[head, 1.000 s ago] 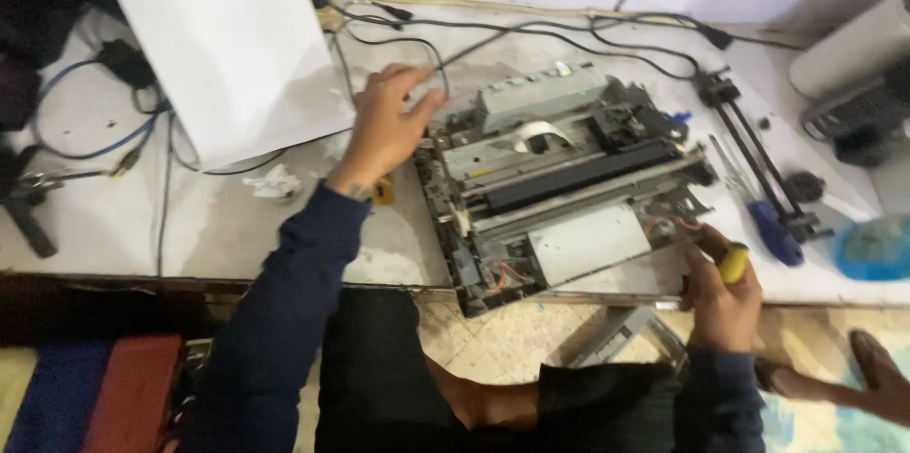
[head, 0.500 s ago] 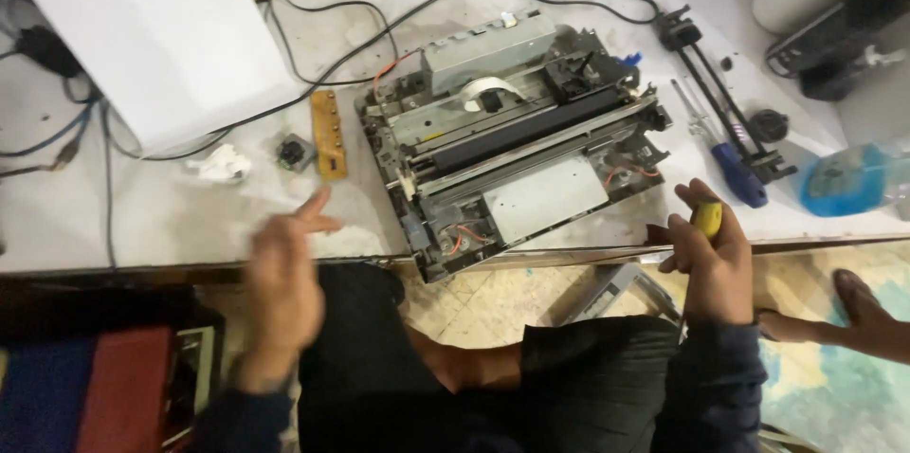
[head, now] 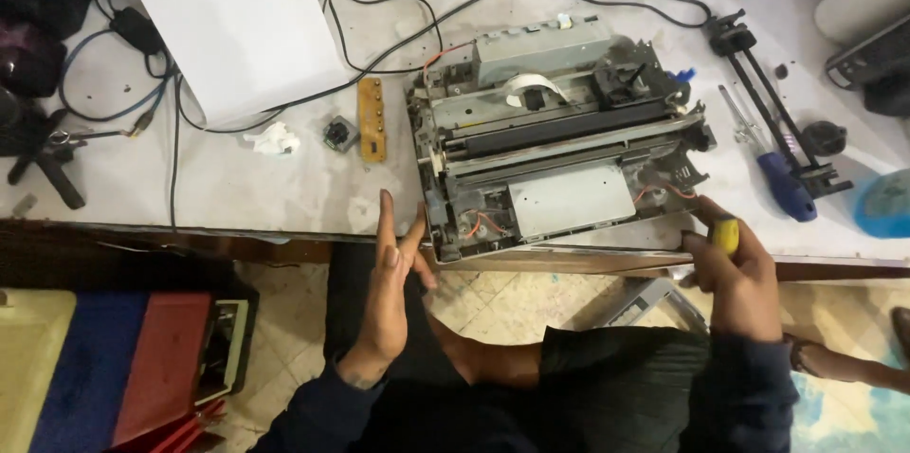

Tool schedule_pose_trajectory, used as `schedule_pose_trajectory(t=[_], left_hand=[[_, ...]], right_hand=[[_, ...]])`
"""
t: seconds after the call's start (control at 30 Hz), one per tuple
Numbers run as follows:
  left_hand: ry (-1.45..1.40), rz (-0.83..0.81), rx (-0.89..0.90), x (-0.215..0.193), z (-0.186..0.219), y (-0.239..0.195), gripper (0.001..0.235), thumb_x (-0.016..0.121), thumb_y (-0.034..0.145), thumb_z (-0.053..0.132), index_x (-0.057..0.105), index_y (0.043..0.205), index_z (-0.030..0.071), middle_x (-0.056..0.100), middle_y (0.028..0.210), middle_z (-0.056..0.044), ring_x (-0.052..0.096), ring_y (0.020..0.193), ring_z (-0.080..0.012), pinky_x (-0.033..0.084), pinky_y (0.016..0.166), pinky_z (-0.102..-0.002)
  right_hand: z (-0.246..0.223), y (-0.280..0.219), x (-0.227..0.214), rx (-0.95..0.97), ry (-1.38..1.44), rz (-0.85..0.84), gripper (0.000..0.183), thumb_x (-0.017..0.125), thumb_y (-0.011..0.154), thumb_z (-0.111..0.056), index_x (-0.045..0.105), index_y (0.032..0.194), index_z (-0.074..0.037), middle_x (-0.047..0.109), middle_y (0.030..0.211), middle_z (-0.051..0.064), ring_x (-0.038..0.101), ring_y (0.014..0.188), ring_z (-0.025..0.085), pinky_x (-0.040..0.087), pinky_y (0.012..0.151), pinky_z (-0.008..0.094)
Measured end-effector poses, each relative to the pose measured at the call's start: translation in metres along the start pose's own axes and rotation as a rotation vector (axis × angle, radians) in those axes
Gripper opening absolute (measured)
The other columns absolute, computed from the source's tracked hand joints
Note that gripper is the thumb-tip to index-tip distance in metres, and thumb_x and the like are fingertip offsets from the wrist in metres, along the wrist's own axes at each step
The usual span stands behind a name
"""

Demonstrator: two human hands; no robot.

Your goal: The person uses a yellow-handled screwdriver to remove and reinstall screws on a disassembled electronic device, likely a printer or scanner. They manipulate internal components and wires while seated at a cluttered workbench.

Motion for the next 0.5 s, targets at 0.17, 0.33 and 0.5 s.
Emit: schedule_pose_trajectory(t=[0.17, 0.33, 0.5], left_hand=[[-0.001, -0.117, 0.130, -0.006, 0.010, 0.012, 0.083, 0.026, 0.103, 0.069, -0.005, 0.164, 0.023, 0.033, 0.168, -0.024, 0.040, 0.052, -0.0083, 0.045, 0.055, -0.022], [-0.029, -0.251, 0.130, -0.022, 0.016, 0.035, 0.083, 0.031, 0.104, 0.072, -0.007, 0.163, 0.029, 0.021, 0.171, -0.029, 0.033, 0.045, -0.0078, 0.039, 0.046, -0.021], [0.069, -0.301, 0.064, -0.030, 0.024, 0.039, 0.079, 0.026, 0.104, 0.073, -0.012, 0.161, 0.034, 0.026, 0.171, -0.028, 0.038, 0.041, -0.0107, 0.042, 0.044, -0.022]], right_hand=[[0.021, -0.010, -0.008, 0.044, -0.010, -0.077, 0.070, 0.056, 0.087, -0.006, 0.047, 0.156, -0.007, 0.060, 0.142, 0.017, 0.048, 0.072, 0.024, 0.044, 0.065, 0.035], [0.047, -0.006, -0.018, -0.038, -0.065, -0.142, 0.072, 0.061, 0.086, -0.005, 0.048, 0.156, -0.004, 0.062, 0.141, 0.014, 0.054, 0.086, 0.022, 0.049, 0.065, 0.035], [0.039, -0.018, -0.029, 0.018, -0.196, -0.136, 0.064, 0.059, 0.089, -0.007, 0.053, 0.153, -0.008, 0.060, 0.148, 0.014, 0.053, 0.064, 0.028, 0.047, 0.059, 0.037]])
Point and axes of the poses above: each hand's wrist, its own y-axis towards the middle knuckle, its own x-axis out of the palm, z = x × y, the point moved 2 cm from there along y, towards the middle knuckle
